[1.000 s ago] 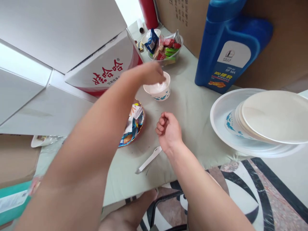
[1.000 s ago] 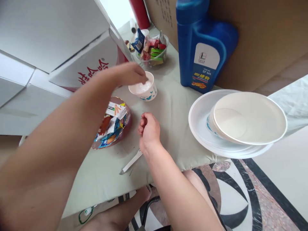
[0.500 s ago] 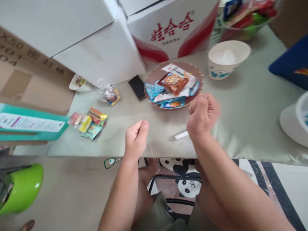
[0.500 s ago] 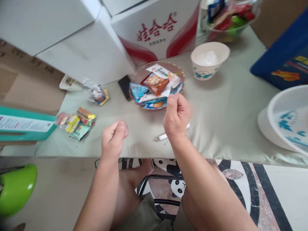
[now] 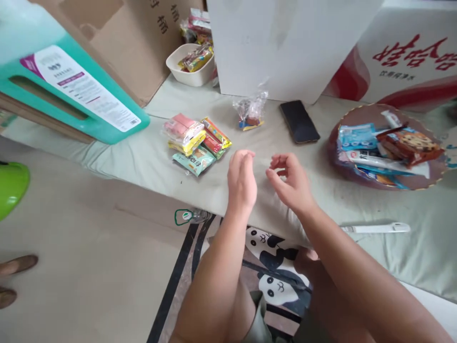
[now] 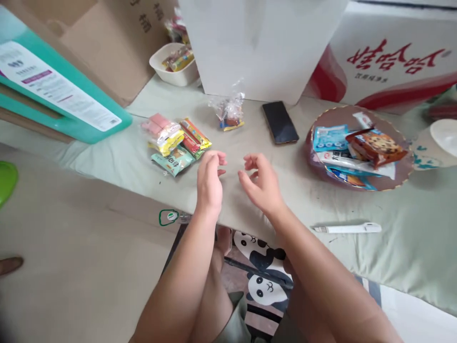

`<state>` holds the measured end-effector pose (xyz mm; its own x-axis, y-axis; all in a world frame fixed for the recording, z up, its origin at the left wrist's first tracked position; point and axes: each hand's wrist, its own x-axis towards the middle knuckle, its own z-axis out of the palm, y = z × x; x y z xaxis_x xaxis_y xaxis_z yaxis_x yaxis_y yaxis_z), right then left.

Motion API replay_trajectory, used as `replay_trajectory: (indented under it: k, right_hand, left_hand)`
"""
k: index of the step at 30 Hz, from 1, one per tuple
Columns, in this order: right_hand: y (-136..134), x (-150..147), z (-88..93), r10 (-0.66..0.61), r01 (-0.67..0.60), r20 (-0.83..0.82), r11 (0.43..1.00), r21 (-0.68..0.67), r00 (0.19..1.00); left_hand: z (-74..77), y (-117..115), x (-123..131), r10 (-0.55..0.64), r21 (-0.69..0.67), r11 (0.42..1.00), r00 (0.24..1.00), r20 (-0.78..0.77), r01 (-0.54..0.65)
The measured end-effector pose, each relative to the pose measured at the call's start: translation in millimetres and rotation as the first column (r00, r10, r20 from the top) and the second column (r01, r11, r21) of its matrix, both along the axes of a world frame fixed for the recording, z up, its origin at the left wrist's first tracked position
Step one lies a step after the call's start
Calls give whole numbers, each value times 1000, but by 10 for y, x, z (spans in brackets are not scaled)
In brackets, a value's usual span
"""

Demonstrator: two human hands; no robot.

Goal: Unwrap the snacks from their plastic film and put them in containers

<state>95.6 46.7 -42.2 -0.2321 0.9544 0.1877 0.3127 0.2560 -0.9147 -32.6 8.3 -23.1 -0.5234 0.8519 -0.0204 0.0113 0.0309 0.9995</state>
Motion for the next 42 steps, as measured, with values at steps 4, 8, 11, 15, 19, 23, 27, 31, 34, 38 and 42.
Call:
replay_trajectory:
  k: [4,8,11,15,19,23,27,31,34,38,42]
  right_hand:
    - [679,-436,-18,-101,33,242,962,271,965]
    - [1391,-871,-19,-156,25,482,963,267,862]
    - [1679,-1066,-117,-129,34,501,980,195,856]
    - [1636,-936,-202,-167,87,452,978,192,876]
    - [1069,-422,-80,-159,102,317,977,187,935]
    - [170,153,52,-134,59,232,951,304,964]
    - [-442,620,-17,-53,-27,224,940,341,973]
    - [-583,1001,-181,20,-41,113,980,192,993]
    - [-554,1195,-217,-37,31,30,987,158,999]
    - [-516,1313,-149,-149,149,-11,969,197,989]
    - [-502,1337,-60,-205,214,-74,966,143,976]
  left_hand:
    - [58,6,-82,-32,-27,999,993,113,35]
    - [90,0,-104,-47,-38,998,986,159,54]
    - [103,1,-89,-70,-36,996,982,174,77]
    - [113,8,-77,-95,-61,992,981,170,107]
    - [90,34,-58,-86,-168,978,973,213,123]
    - [31,27,95,-230,-90,953,886,403,289]
    - [-39,-40,353,-545,57,820,745,383,570]
    - [-90,-51,554,-616,-5,757,717,327,653]
    - [-113,-19,646,-671,-55,703,686,280,709]
    - [-155,-26,733,-769,-54,593,585,260,803]
    - [-252,-48,816,-810,-25,573,571,130,819]
